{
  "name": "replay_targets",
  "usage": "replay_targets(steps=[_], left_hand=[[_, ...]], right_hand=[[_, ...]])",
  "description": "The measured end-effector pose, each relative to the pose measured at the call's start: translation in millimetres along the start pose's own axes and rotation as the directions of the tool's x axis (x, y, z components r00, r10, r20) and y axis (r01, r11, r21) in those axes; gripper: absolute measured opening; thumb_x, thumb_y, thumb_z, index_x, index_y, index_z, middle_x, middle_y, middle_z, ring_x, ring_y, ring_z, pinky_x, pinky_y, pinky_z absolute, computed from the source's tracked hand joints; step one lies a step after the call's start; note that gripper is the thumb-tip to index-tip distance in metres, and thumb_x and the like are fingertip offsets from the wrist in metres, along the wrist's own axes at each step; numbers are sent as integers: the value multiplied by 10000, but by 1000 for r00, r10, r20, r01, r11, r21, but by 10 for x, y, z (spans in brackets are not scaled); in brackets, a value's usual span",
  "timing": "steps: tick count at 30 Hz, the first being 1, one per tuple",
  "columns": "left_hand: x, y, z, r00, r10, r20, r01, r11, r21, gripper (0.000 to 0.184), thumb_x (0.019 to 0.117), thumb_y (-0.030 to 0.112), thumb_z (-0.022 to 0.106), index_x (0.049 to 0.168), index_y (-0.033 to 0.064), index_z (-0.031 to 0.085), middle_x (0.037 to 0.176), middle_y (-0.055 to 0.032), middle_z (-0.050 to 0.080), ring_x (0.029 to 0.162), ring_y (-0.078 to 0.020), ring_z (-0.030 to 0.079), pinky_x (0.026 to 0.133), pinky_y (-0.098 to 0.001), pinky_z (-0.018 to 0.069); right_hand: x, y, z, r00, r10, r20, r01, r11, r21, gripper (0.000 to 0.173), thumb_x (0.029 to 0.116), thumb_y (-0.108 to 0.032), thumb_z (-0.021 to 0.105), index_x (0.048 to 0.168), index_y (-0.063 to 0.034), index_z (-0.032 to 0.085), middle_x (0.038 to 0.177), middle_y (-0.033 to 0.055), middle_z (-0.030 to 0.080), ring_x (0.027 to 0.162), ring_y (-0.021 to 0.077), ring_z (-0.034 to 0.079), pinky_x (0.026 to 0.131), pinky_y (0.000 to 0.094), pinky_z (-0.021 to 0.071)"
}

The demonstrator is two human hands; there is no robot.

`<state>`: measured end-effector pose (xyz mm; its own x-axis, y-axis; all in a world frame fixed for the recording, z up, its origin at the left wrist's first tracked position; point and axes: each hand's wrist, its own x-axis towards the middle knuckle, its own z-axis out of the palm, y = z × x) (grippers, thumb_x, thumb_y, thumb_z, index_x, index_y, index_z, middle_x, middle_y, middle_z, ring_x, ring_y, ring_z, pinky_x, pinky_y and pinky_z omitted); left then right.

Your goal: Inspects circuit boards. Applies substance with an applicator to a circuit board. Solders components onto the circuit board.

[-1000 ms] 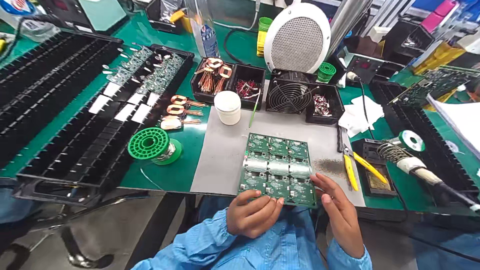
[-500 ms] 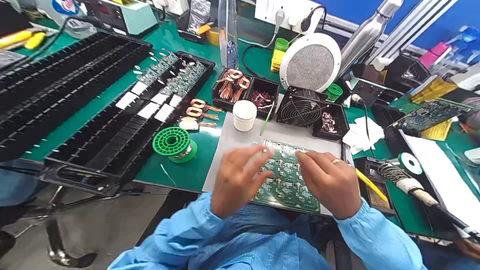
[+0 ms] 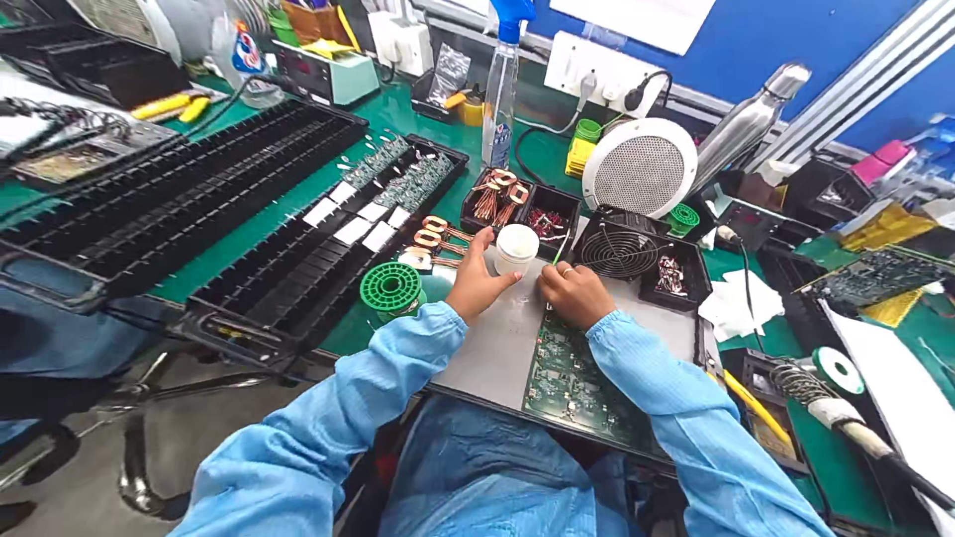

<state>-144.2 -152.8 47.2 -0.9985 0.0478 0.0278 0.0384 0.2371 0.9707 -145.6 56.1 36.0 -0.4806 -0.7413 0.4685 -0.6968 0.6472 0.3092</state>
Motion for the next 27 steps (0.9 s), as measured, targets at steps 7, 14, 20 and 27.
replay_targets(steps=[7, 14, 20, 27], left_hand=[[97, -108, 30, 995, 90, 45, -99, 959, 264, 817, 829, 246, 865, 1492, -16, 465, 1438, -266, 550, 1369, -398, 505, 1138, -568, 396], [-411, -3, 87, 704, 697, 137, -698, 643, 316, 632, 764, 331, 852, 1245, -30, 659, 1226, -200, 700, 1158, -312, 671, 972, -523, 528], [-866, -156, 137, 613, 773, 163, -757, 517, 399, 596, 827, 439, 810, 1222, 68, 562, 1256, -145, 712, 1193, -211, 660, 1041, -395, 475], [-831, -239, 128, 604, 771, 199, -770, 501, 396, 595, 830, 422, 787, 1248, 84, 531, 1270, -135, 671, 1224, -226, 610, 1084, -429, 413]], right_hand=[[-273, -161, -853, 926, 175, -335, -136, 981, 135, 132, 982, -63, 643, 1040, -91, 758, 964, 126, 749, 760, 258, 674, 634, 365, 528], [-1084, -837, -1594, 693, 516, -503, -326, 847, 419, 135, 1009, -222, 651, 1141, -191, 651, 1115, -105, 655, 1045, 6, 617, 889, 148, 489], [-1298, -1294, -1507, 617, 621, -484, -311, 757, 575, 110, 1007, -221, 632, 1108, -183, 611, 1109, -101, 644, 1014, 12, 622, 849, 145, 491], [-1085, -1444, -1144, 704, 617, -352, -410, 758, 508, 97, 1020, -142, 605, 1114, -163, 606, 1226, -75, 655, 1127, 59, 597, 982, 196, 460]])
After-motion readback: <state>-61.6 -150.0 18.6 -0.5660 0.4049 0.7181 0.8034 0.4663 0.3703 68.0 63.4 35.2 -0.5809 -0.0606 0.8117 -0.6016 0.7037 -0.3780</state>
